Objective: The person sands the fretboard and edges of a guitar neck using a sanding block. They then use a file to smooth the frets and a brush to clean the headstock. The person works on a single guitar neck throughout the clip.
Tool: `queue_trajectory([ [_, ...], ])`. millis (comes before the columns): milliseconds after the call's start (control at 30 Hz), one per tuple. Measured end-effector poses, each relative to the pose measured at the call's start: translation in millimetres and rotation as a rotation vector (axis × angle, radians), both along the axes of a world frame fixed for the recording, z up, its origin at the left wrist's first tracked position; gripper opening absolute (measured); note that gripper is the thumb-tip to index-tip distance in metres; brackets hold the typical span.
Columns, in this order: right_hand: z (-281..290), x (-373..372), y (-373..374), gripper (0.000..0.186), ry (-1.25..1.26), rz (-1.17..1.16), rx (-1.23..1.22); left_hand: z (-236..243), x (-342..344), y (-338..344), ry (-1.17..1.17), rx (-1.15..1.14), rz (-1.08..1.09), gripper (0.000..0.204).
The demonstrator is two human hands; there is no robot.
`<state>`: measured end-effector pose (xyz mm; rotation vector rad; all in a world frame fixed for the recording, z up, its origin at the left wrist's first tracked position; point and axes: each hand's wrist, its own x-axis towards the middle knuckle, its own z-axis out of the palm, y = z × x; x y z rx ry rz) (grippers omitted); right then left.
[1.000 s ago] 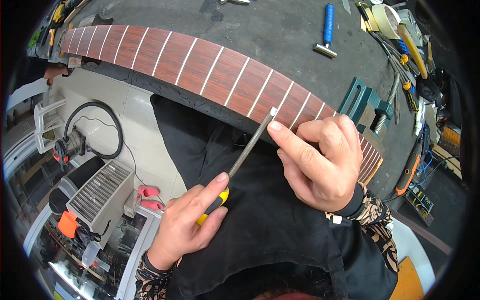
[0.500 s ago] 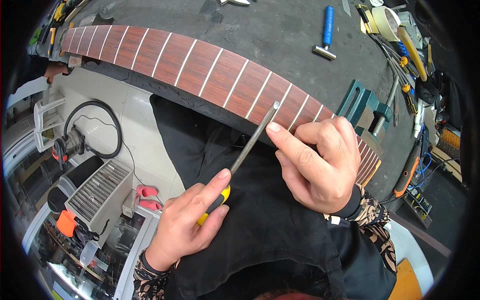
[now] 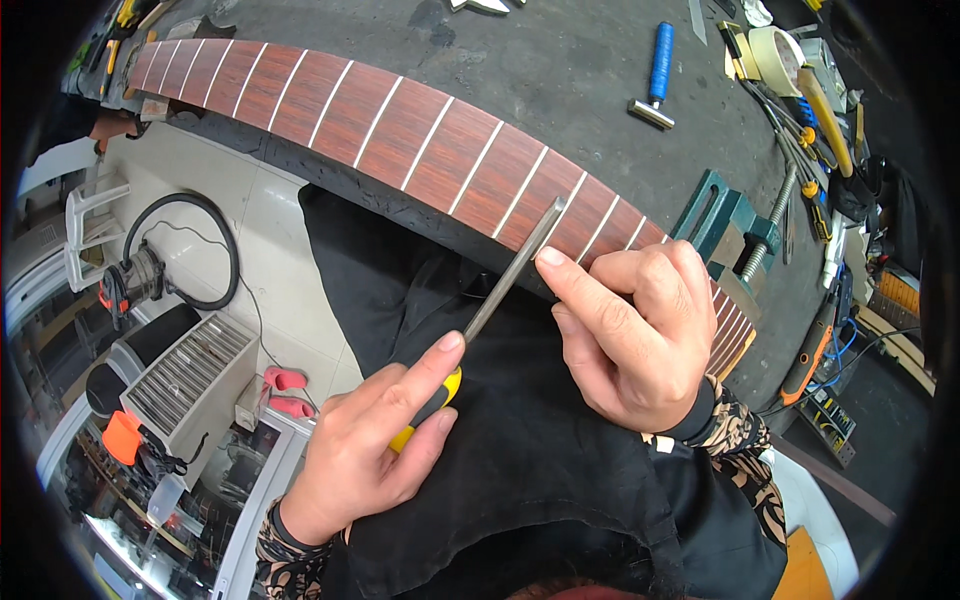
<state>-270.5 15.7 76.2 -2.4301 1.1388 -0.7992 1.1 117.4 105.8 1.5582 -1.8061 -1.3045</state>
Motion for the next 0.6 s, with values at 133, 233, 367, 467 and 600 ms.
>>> queue_trajectory([
  [133,0.0,0.3,0.1,0.058,-0.017,0.003,0.010,8.1,0.6,-2.8,-0.039,0.102,-0.004,0.068],
  [233,1.3,0.7,-0.3,0.057,-0.016,0.006,0.011,2.3,-1.9,-4.5,0.013,-0.007,0.006,0.075],
  [367,1.0,0.3,-0.3,0.057,-0.013,0.008,0.010,-1.5,-6.1,-8.3,0.050,-0.081,0.021,0.079],
  [467,0.7,0.5,-0.1,0.057,-0.018,0.007,0.011,-1.0,-4.5,-6.1,0.038,-0.082,0.018,0.079],
  [600,0.0,0.9,-0.1,0.057,-0.021,0.005,0.008,0.5,-7.1,-10.2,0.014,-0.066,0.018,0.080],
])
